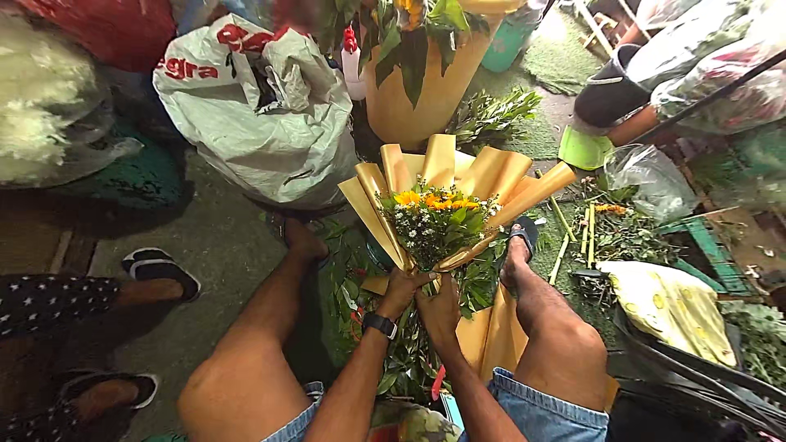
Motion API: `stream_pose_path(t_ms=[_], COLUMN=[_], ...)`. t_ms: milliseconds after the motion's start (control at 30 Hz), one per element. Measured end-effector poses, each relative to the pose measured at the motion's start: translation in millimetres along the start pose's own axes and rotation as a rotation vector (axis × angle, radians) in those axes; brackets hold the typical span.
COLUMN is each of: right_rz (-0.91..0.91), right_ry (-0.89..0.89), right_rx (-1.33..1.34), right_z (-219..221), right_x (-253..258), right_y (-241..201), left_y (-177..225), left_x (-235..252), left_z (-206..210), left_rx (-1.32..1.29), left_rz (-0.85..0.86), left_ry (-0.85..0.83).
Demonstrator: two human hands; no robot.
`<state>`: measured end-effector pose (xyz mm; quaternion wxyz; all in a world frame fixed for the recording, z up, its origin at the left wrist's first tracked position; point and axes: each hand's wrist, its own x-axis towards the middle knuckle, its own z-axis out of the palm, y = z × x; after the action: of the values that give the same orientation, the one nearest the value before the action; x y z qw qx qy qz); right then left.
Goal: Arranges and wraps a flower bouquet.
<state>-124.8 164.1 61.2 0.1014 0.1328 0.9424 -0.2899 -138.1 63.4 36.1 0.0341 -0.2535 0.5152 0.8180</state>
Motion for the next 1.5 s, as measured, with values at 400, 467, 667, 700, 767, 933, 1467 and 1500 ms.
stream_pose_path(t_ms=[400,467,667,700,767,933,1467,1500], right_rz=[-0.201,-0.203,0.121,0.109,0.098,0.129,-0.08,-0.082], right_ry=[-0.17,-0.393,-0.411,-0.418,-0.413,-0.487,-0.243,-0.224], right_rx=[0.109,0.366,0.983,1.04,1.17,1.187,0.958,0.975], right_z=[-29,-42,-24,-22,-21,1,-32,-32], right_x=[24,43,82,84,87,98,39,40], right_y=[2,25,61,60,52,58,37,36], left_y=[19,17,15,14,13,2,-3,-1], left_x=[2,4,-4,-4,-1,10,-4,-5], left_z=[3,-2,2,6,14,19,19,18], left_rx=[0.015,-0.012,0.045,0.055,0.077,0.011,0.07,0.069], left_rz=[0.02,0.001,0.047,0.05,0.033,-0.071,0.001,-0.001], left_ry=[0.04,0.046,-0.05,-0.083,-0.13,-0.123,-0.058,-0.069])
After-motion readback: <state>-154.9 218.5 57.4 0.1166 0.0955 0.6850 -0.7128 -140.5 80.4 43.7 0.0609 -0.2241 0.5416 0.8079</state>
